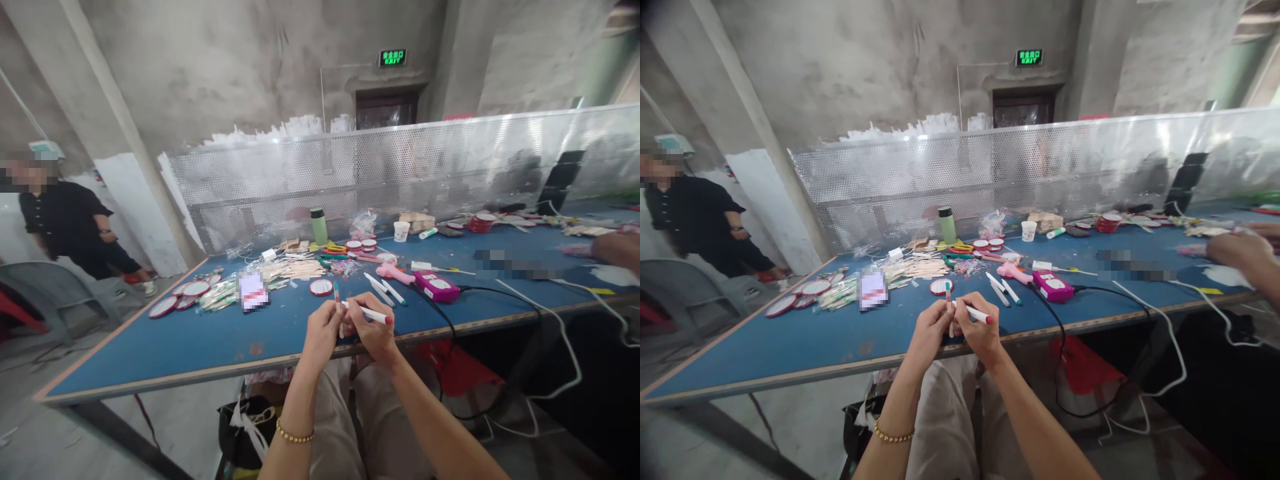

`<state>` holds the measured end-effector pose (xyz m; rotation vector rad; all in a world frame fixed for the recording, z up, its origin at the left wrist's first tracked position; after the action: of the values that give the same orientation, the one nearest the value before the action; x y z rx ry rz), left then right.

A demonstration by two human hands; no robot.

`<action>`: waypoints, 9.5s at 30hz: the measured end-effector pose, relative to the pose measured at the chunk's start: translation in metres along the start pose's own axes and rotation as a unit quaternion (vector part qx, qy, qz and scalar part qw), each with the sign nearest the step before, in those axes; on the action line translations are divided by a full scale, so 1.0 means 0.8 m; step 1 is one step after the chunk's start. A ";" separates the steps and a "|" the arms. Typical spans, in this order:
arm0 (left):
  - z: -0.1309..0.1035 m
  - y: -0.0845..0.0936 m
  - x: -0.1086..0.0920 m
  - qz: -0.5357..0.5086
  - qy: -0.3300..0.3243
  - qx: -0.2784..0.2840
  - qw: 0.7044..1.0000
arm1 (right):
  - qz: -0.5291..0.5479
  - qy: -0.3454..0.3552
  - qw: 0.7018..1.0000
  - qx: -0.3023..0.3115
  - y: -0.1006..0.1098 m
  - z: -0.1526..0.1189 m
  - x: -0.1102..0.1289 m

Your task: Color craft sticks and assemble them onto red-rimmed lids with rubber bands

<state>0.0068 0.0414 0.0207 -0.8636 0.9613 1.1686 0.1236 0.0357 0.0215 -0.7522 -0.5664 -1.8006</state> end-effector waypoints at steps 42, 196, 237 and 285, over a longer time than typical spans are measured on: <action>0.001 0.002 -0.003 0.030 -0.025 -0.025 0.999 | -0.056 0.046 0.997 0.033 -0.003 0.002 0.004; 0.000 0.004 0.000 0.073 -0.019 -0.019 0.997 | -0.056 0.058 0.997 0.018 0.002 0.002 0.016; 0.001 0.004 0.002 0.061 -0.018 -0.019 0.998 | -0.088 0.079 0.993 -0.010 0.004 0.001 0.013; 0.001 0.005 0.005 0.065 -0.016 -0.020 0.998 | -0.095 0.096 0.991 -0.004 0.003 0.003 0.023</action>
<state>0.0037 0.0446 0.0169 -0.8213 0.9829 1.3121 0.1218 0.0248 0.0365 -0.5357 -0.5172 -2.0263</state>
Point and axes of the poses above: each hand's wrist, its own z-axis towards the middle knuckle, its own y-axis out of the back of the hand, x = y × z, the point moved 5 cm from there along z, towards the middle knuckle, and after that the axes turned 13 degrees about -z, right-handed, at the moved point
